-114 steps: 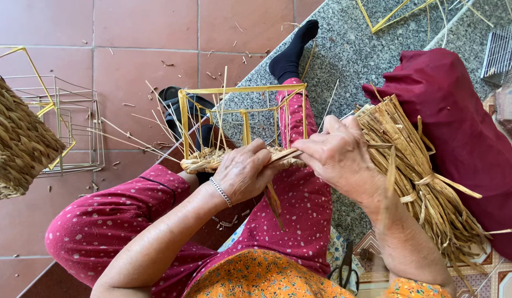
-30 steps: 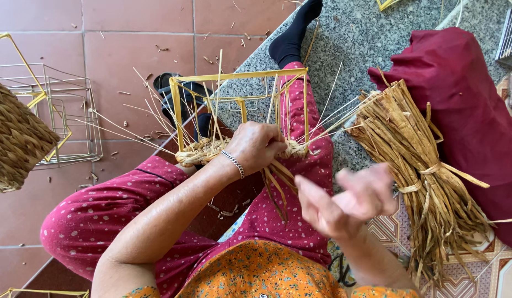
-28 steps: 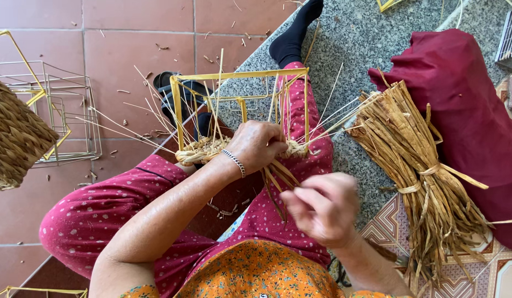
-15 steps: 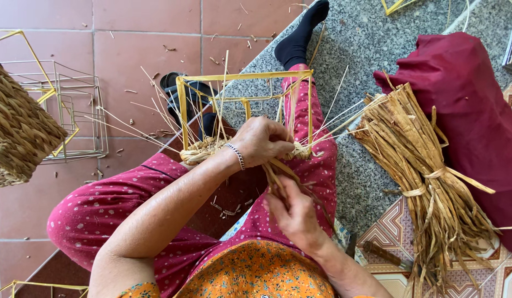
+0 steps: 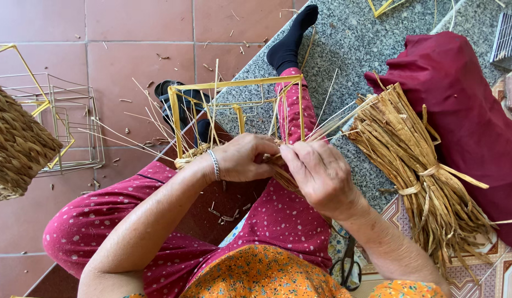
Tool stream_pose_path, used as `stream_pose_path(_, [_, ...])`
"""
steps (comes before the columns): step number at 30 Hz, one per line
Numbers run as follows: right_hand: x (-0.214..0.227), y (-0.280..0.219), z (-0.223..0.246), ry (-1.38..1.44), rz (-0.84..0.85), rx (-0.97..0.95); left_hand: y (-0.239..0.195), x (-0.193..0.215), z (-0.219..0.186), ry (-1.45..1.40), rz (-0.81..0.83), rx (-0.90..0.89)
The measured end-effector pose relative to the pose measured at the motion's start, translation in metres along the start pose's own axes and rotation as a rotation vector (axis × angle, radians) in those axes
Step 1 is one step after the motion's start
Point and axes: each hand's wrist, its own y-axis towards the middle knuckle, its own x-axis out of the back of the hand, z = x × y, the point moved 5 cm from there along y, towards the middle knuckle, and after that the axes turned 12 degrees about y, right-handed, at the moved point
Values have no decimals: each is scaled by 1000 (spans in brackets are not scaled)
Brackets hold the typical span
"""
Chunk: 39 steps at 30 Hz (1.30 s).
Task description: The person weaves dried plant fibers into a yellow metal basket frame. They use a metal tool to press and tighten the woven material, then continue weaving by hand, threading fibers through the frame to build up the basket's structure.
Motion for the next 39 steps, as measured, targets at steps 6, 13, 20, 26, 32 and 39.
stream_pose_path(6, [-13,0,-45,192,350,-461,5,-13,-12,307,-103,165])
stream_pose_path(13, [-22,-3,-91,632,489,-861,-12,-6,-23,181,-403,75])
stream_pose_path(20, [-28,-23,-68,438,56,-542,-31,1,-31,359,-464,-168])
stream_pose_path(26, [-46,-42,-45,194,-10,-387,-16,-4,-10,242,-410,76])
stream_pose_path(32, [-55,-83,-24,596,-109,-709,10,-5,16,215,-208,414])
stream_pose_path(39, [-100,-151,-59,1179,-186,-805,7,8,5,175,-237,375])
